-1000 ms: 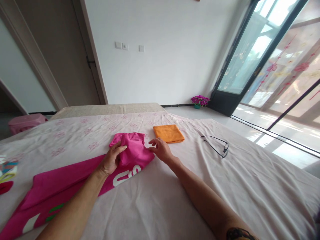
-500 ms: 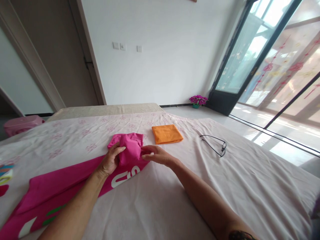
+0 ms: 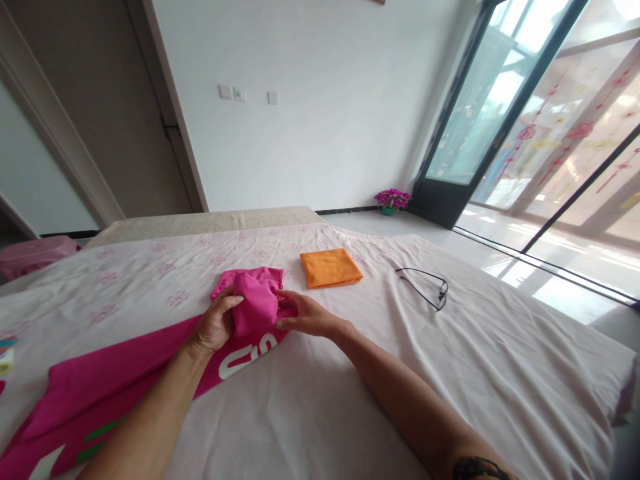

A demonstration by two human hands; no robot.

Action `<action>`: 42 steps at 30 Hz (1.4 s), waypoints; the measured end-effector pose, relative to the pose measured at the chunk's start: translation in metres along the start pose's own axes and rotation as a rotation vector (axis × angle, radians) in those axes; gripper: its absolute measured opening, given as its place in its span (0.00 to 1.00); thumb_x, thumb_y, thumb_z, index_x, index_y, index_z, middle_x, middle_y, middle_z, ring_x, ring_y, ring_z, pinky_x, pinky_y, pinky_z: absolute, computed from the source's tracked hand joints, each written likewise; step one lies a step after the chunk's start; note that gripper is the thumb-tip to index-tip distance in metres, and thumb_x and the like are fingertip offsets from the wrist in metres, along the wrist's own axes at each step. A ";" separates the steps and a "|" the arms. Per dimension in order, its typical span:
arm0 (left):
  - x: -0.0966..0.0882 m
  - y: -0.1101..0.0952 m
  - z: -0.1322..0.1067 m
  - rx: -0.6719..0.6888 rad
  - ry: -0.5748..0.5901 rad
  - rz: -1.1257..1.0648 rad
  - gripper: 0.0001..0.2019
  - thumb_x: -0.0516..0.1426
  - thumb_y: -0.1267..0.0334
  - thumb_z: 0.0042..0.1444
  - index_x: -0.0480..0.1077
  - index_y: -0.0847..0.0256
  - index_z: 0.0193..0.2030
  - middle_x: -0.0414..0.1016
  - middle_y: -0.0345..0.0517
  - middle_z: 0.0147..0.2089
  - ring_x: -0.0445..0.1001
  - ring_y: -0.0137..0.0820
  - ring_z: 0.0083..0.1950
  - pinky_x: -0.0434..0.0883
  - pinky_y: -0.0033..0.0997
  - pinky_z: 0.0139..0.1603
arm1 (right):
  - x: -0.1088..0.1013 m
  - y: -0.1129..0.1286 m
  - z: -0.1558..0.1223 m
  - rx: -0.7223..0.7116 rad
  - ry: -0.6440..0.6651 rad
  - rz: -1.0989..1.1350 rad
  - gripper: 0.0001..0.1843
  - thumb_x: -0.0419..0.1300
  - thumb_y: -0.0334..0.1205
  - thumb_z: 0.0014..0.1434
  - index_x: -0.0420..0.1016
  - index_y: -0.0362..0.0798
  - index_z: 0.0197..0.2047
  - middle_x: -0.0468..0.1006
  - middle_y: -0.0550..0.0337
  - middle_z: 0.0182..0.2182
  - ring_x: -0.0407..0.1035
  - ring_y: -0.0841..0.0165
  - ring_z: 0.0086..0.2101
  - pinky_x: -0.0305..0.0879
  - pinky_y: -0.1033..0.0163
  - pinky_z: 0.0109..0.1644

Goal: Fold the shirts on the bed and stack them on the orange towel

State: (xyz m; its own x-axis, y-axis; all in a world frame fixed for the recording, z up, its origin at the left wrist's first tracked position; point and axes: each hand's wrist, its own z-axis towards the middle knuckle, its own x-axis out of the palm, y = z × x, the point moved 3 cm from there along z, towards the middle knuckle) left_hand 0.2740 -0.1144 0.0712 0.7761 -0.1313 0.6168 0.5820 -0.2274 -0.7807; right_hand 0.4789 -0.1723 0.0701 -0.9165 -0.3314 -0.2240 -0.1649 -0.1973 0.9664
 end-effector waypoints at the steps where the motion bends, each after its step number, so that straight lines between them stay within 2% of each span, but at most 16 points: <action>1: 0.000 0.000 0.000 -0.007 0.020 0.003 0.18 0.64 0.72 0.39 0.78 0.61 0.42 0.81 0.44 0.35 0.78 0.38 0.35 0.73 0.31 0.34 | 0.001 -0.001 0.000 0.007 0.009 0.030 0.46 0.72 0.47 0.51 0.60 0.50 0.69 0.75 0.52 0.54 0.69 0.57 0.55 0.68 0.54 0.56; 5: 0.000 -0.002 0.001 -0.026 0.085 0.021 0.22 0.64 0.69 0.39 0.77 0.60 0.46 0.82 0.44 0.35 0.79 0.41 0.39 0.75 0.34 0.39 | 0.001 -0.004 0.000 0.067 -0.023 -0.038 0.46 0.73 0.46 0.48 0.62 0.50 0.68 0.75 0.52 0.54 0.68 0.57 0.55 0.69 0.55 0.55; 7: 0.000 -0.004 0.000 -0.018 0.107 0.045 0.22 0.64 0.66 0.40 0.77 0.60 0.47 0.82 0.44 0.36 0.80 0.42 0.40 0.75 0.37 0.42 | 0.001 -0.005 0.000 0.075 -0.059 -0.062 0.42 0.73 0.44 0.47 0.66 0.49 0.65 0.75 0.54 0.52 0.69 0.57 0.53 0.68 0.57 0.54; 10: 0.001 -0.005 0.000 0.007 0.129 0.110 0.22 0.65 0.62 0.41 0.77 0.61 0.46 0.82 0.44 0.35 0.79 0.42 0.41 0.75 0.38 0.44 | 0.001 -0.005 0.000 0.077 -0.089 0.008 0.23 0.68 0.39 0.48 0.75 0.47 0.49 0.77 0.61 0.40 0.71 0.64 0.42 0.66 0.64 0.45; 12: 0.002 -0.004 0.001 0.024 0.141 0.163 0.20 0.65 0.61 0.42 0.77 0.61 0.45 0.81 0.43 0.35 0.79 0.41 0.40 0.75 0.37 0.43 | 0.002 -0.005 0.000 0.092 -0.073 0.070 0.10 0.64 0.37 0.48 0.74 0.45 0.36 0.72 0.66 0.30 0.67 0.70 0.33 0.62 0.68 0.36; 13: 0.003 -0.003 0.002 0.035 0.150 0.191 0.19 0.65 0.60 0.43 0.76 0.61 0.44 0.81 0.42 0.35 0.79 0.40 0.40 0.74 0.36 0.43 | 0.003 -0.004 0.000 0.097 -0.056 0.095 0.08 0.63 0.36 0.48 0.72 0.45 0.33 0.69 0.67 0.27 0.65 0.72 0.31 0.59 0.69 0.34; 15: 0.004 0.000 0.005 0.058 0.161 0.267 0.17 0.65 0.59 0.46 0.75 0.60 0.44 0.80 0.40 0.35 0.79 0.37 0.40 0.73 0.33 0.42 | 0.002 0.000 -0.002 0.094 -0.017 0.129 0.08 0.63 0.37 0.48 0.70 0.46 0.33 0.68 0.67 0.27 0.62 0.73 0.30 0.56 0.69 0.33; 18: 0.004 0.005 0.015 0.107 0.191 0.482 0.18 0.63 0.55 0.50 0.72 0.58 0.48 0.80 0.39 0.38 0.78 0.35 0.41 0.73 0.32 0.43 | 0.000 0.005 -0.007 0.122 0.017 0.096 0.12 0.64 0.44 0.52 0.69 0.46 0.33 0.66 0.67 0.27 0.58 0.74 0.29 0.54 0.69 0.33; 21: 0.004 0.011 0.030 0.219 0.213 0.878 0.20 0.60 0.51 0.54 0.72 0.60 0.49 0.80 0.44 0.43 0.77 0.40 0.47 0.72 0.36 0.48 | -0.007 0.006 -0.011 0.226 -0.020 -0.041 0.16 0.62 0.51 0.55 0.66 0.46 0.29 0.61 0.68 0.23 0.53 0.75 0.26 0.50 0.68 0.30; 24: 0.004 0.019 0.047 0.320 0.152 1.325 0.20 0.56 0.50 0.57 0.72 0.62 0.48 0.80 0.49 0.47 0.77 0.43 0.51 0.71 0.37 0.51 | -0.012 0.005 -0.013 0.300 -0.019 -0.105 0.18 0.61 0.52 0.55 0.65 0.46 0.26 0.60 0.68 0.22 0.52 0.75 0.26 0.50 0.67 0.30; 26: 0.004 0.025 0.054 0.331 0.137 1.475 0.18 0.55 0.52 0.58 0.73 0.61 0.48 0.80 0.50 0.47 0.77 0.43 0.52 0.70 0.35 0.50 | -0.014 0.003 -0.013 0.312 -0.040 -0.135 0.19 0.60 0.53 0.56 0.64 0.46 0.26 0.60 0.69 0.22 0.53 0.75 0.25 0.50 0.67 0.30; 30: 0.009 0.031 0.057 0.340 0.131 1.545 0.15 0.57 0.54 0.58 0.72 0.57 0.48 0.81 0.50 0.47 0.79 0.40 0.49 0.70 0.33 0.45 | -0.017 -0.006 -0.012 0.361 -0.083 -0.306 0.16 0.59 0.50 0.55 0.65 0.47 0.25 0.60 0.70 0.20 0.53 0.75 0.24 0.49 0.67 0.28; 33: 0.012 0.031 0.054 0.344 0.133 1.602 0.15 0.57 0.52 0.59 0.71 0.56 0.49 0.81 0.47 0.41 0.79 0.37 0.41 0.69 0.31 0.38 | -0.020 -0.007 -0.013 0.420 -0.040 -0.485 0.12 0.60 0.44 0.53 0.66 0.46 0.24 0.62 0.70 0.19 0.56 0.75 0.24 0.48 0.68 0.28; 36: 0.013 0.022 0.050 0.354 0.074 1.530 0.16 0.54 0.50 0.61 0.70 0.56 0.50 0.81 0.46 0.41 0.79 0.35 0.39 0.70 0.30 0.35 | -0.026 0.000 -0.015 0.442 -0.008 -0.620 0.14 0.61 0.47 0.54 0.68 0.47 0.24 0.66 0.68 0.20 0.60 0.74 0.24 0.49 0.68 0.28; 39: 0.011 0.005 0.034 0.518 -0.017 1.411 0.14 0.51 0.52 0.63 0.71 0.56 0.47 0.80 0.48 0.47 0.79 0.35 0.44 0.72 0.32 0.42 | -0.030 0.010 -0.017 0.475 -0.005 -0.655 0.19 0.57 0.55 0.59 0.73 0.48 0.29 0.74 0.65 0.24 0.66 0.72 0.26 0.54 0.67 0.30; 42: 0.008 -0.005 0.005 0.684 0.043 1.369 0.11 0.51 0.55 0.64 0.71 0.56 0.45 0.80 0.46 0.47 0.78 0.34 0.44 0.74 0.34 0.46 | -0.030 0.020 -0.017 0.522 -0.152 -0.786 0.20 0.53 0.56 0.64 0.78 0.50 0.38 0.80 0.60 0.30 0.72 0.67 0.32 0.60 0.64 0.35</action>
State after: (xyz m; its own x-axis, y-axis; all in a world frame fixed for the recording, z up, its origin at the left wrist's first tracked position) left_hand 0.2782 -0.1098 0.0792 0.7932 0.1062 -0.5996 -0.5459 0.5606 -0.6227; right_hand 0.5092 -0.1817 0.0944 -0.5058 -0.1486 -0.8498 -0.8616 0.1362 0.4890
